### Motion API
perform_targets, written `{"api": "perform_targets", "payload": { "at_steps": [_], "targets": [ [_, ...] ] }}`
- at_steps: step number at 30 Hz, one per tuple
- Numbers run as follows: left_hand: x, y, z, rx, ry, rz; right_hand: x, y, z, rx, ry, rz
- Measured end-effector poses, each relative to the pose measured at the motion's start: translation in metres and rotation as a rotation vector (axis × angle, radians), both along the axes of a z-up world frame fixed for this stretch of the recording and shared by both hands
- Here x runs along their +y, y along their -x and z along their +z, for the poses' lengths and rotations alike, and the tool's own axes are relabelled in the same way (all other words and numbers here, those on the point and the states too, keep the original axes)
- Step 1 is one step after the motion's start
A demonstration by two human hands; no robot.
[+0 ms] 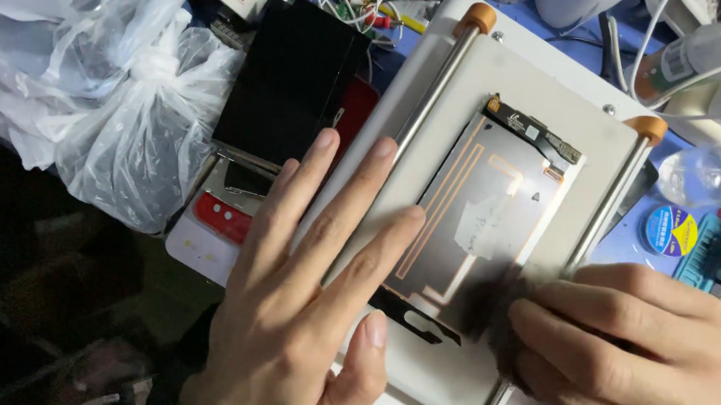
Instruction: Cleaning and preparing a smartphone screen assembly on a repair bench.
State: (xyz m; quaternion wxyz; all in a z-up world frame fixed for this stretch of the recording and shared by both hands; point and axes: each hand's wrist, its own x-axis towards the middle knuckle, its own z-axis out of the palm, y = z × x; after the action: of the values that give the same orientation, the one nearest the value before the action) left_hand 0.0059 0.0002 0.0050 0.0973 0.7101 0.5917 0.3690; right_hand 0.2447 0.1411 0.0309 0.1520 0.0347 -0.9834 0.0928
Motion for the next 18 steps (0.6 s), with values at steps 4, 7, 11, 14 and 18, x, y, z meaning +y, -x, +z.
{"api": "perform_targets", "payload": {
  "at_steps": [4, 7, 11, 14, 18],
  "targets": [
    [0.001, 0.001, -0.006, 0.052, -0.033, 0.005, 0.068, -0.029, -0.010, -0.598, 0.246, -0.387],
    [0.000, 0.001, -0.007, 0.069, -0.045, 0.019, 0.037, -0.030, 0.001, -0.191, 0.123, -0.332],
    [0.003, -0.003, -0.003, 0.040, -0.016, 0.045, -0.019, 0.002, -0.008, 0.164, -0.007, -0.277],
    [0.004, -0.001, -0.008, 0.066, -0.071, 0.046, 0.029, -0.025, -0.011, -0.119, 0.123, -0.147],
    [0.004, -0.002, -0.012, 0.074, -0.073, 0.051, 0.028, -0.028, -0.012, -0.040, -0.022, -0.228]
  ]
}}
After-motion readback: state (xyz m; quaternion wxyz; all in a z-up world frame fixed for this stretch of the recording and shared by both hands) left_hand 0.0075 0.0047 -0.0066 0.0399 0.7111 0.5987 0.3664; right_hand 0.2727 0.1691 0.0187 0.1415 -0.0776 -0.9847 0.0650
